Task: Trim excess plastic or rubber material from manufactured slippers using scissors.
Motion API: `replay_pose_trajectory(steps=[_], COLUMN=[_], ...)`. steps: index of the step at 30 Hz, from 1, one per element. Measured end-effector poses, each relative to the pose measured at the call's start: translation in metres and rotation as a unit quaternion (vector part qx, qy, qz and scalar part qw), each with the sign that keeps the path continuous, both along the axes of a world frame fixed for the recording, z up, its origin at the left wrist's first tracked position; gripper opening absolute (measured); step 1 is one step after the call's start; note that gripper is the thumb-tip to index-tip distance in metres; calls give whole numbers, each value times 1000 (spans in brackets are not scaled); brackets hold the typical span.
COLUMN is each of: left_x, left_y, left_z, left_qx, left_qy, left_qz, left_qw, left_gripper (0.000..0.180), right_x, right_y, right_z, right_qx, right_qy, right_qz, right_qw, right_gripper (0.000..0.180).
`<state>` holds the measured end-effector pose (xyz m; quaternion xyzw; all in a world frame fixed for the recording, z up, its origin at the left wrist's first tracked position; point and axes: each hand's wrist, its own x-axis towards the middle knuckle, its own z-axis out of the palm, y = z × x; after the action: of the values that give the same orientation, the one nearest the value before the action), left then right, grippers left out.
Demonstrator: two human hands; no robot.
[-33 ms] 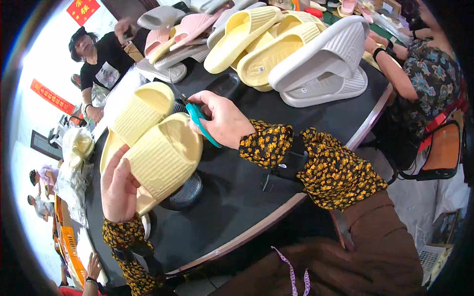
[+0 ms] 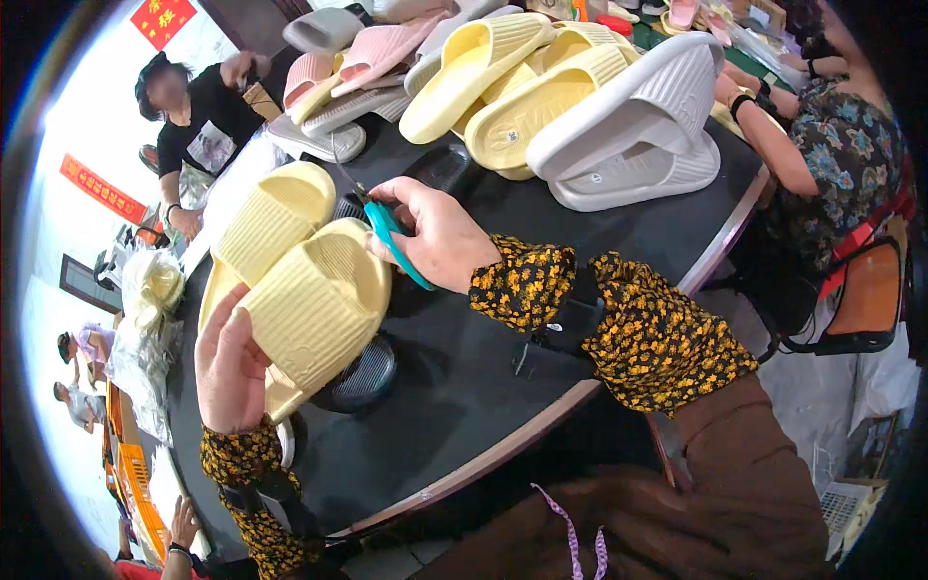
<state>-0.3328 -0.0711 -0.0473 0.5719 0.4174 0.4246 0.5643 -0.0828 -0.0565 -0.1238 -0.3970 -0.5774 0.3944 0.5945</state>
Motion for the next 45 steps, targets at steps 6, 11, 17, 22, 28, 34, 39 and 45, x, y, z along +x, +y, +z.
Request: replay_pose_trajectory(steps=[6, 11, 17, 22, 28, 34, 39, 45], left_x=[-7, -18, -25, -26, -22, -24, -22, -18], left_y=[14, 24, 30, 26, 25, 24, 21, 18], left_z=[1, -1, -16, -11, -15, -17, -15, -16], left_qx=[60, 113, 119, 127, 127, 134, 149, 163], left_qy=[-35, -15, -134, -114, -124, -121, -109, -75], left_qz=[87, 135, 111, 125, 128, 134, 122, 117], left_qw=[994, 984, 978, 977, 976, 974, 975, 977], left_gripper=[45, 43, 45, 44, 43, 44, 46, 47], right_x=[-8, -9, -16, -21, -22, -24, -24, -23], right_y=[-14, -27, -30, -32, -35, -36, -36, -35], right_z=[6, 14, 14, 14, 15, 13, 10, 10], right_qx=[22, -23, -53, -46, -53, -38, -23, -27], right_qy=[-59, -225, -220, -245, -244, -238, -206, -210], right_qz=[63, 107, 128, 135, 139, 139, 152, 147], right_qw=[996, 968, 966, 959, 958, 961, 966, 966], right_gripper=[47, 56, 53, 52, 49, 44, 39, 36])
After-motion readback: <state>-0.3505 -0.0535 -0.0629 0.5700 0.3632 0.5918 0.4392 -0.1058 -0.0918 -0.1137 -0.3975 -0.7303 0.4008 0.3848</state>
